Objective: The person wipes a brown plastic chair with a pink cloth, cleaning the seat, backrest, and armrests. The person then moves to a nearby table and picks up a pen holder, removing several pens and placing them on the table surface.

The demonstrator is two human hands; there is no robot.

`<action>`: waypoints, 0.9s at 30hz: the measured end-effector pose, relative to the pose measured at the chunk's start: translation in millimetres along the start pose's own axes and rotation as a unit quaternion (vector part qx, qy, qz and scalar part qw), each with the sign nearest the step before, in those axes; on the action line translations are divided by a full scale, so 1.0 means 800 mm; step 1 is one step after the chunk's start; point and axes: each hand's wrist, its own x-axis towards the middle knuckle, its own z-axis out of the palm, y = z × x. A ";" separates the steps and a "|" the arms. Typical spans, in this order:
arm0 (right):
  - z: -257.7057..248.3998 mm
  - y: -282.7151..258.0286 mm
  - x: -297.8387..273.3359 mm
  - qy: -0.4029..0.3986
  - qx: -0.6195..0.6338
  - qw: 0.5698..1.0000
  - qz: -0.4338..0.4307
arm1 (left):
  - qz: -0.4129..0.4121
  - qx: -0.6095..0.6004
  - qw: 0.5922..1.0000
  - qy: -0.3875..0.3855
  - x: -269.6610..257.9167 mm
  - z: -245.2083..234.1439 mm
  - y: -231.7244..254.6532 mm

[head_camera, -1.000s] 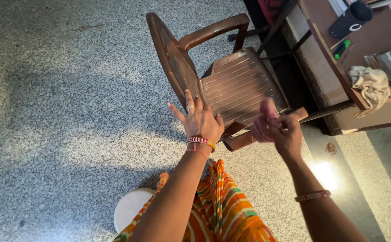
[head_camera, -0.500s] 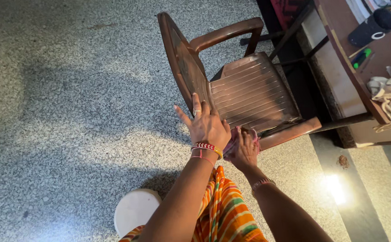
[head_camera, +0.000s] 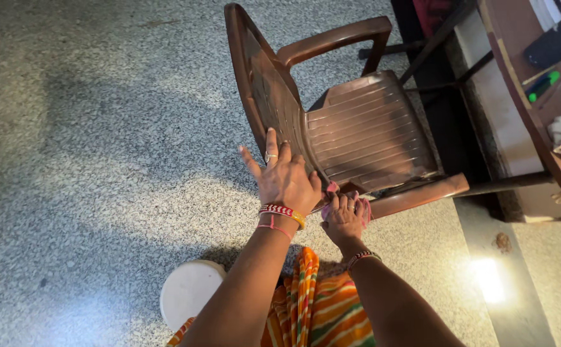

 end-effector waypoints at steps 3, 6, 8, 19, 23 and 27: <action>-0.009 0.006 -0.001 -0.029 -0.002 0.999 -0.029 | -0.004 0.011 1.000 -0.004 -0.001 0.007 -0.006; -0.010 0.019 -0.001 -0.037 -0.001 0.996 -0.080 | 0.004 0.016 1.000 0.022 0.001 0.015 -0.016; -0.009 0.031 -0.003 -0.019 0.005 0.992 -0.127 | 0.007 0.030 0.999 0.026 0.002 0.018 -0.023; -0.027 0.112 0.008 0.013 -0.025 0.978 -0.206 | 0.017 0.025 0.994 0.102 -0.015 0.009 -0.048; -0.032 0.139 0.011 0.034 0.010 0.976 -0.213 | 0.023 0.031 0.992 0.120 -0.018 0.006 -0.054; -0.038 0.173 0.020 0.029 -0.012 0.979 -0.203 | 0.025 0.031 0.991 0.128 -0.022 0.007 -0.058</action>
